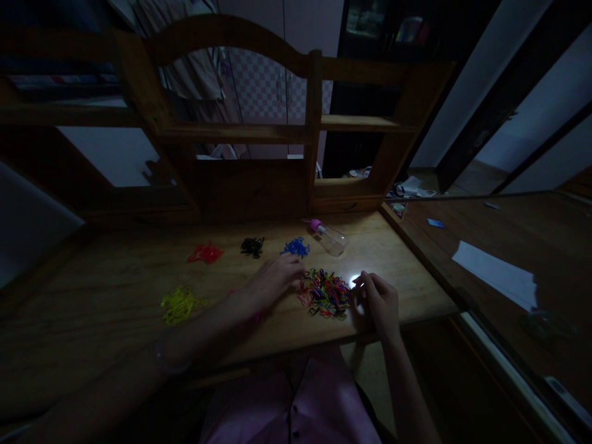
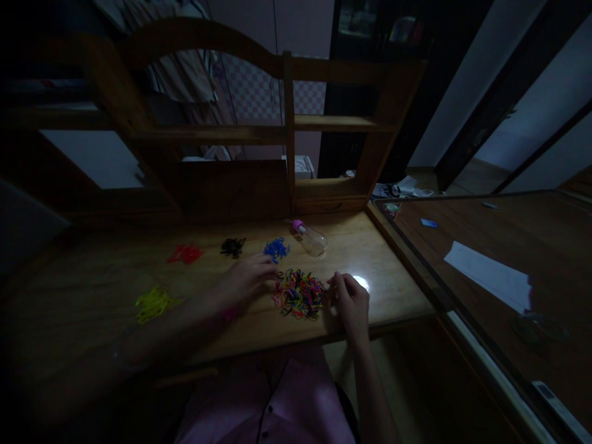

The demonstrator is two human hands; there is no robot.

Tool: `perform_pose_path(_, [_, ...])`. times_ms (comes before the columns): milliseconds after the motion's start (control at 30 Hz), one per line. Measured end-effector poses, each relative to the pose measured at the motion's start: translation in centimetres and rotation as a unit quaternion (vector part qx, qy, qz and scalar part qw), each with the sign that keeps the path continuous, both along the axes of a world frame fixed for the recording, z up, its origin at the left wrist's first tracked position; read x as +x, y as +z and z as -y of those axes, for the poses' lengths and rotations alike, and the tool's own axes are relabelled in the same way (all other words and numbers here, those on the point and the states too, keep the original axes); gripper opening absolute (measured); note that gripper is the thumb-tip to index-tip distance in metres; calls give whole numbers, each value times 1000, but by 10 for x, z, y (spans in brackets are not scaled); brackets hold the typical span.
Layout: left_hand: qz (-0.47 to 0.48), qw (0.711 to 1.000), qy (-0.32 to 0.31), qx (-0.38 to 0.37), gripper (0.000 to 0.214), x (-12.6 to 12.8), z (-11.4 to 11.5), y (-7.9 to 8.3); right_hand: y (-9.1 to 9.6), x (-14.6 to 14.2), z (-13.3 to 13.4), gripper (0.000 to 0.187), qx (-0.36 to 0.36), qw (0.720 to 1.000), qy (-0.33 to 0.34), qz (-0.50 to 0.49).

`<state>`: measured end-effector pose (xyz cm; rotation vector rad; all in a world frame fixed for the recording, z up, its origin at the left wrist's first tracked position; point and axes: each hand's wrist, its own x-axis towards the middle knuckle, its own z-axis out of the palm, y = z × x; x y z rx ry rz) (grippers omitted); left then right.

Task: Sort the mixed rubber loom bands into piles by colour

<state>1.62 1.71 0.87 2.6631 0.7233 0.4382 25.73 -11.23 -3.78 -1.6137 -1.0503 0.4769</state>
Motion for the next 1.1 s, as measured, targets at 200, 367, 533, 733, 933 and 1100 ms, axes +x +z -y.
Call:
perform_pose_path(200, [-101,973,-132,161,14,-1,18,12,-1,1,0,38,-3,1000,4,-1])
perform_pose_path(367, [-88,971,-145,171,7,0,16,9,-2,1,0,37,-4,1000,9,-9])
perform_pose_path(533, [-82,970,-158,163,11,0,13,5,0,0,0,38,1,1000,0,16])
perform_pose_path(733, [-73,980,-142,114,11,-2,23,15,1,0,-1,40,1,1000,3,5])
perform_pose_path(933, [-41,988,-149,8,10,-3,26,19,-1,0,-1,42,-1,1000,-3,5])
perform_pose_path(1100, [0,987,-151,-62,6,-2,13,5,0,-1,-1,41,6,1000,-5,-3])
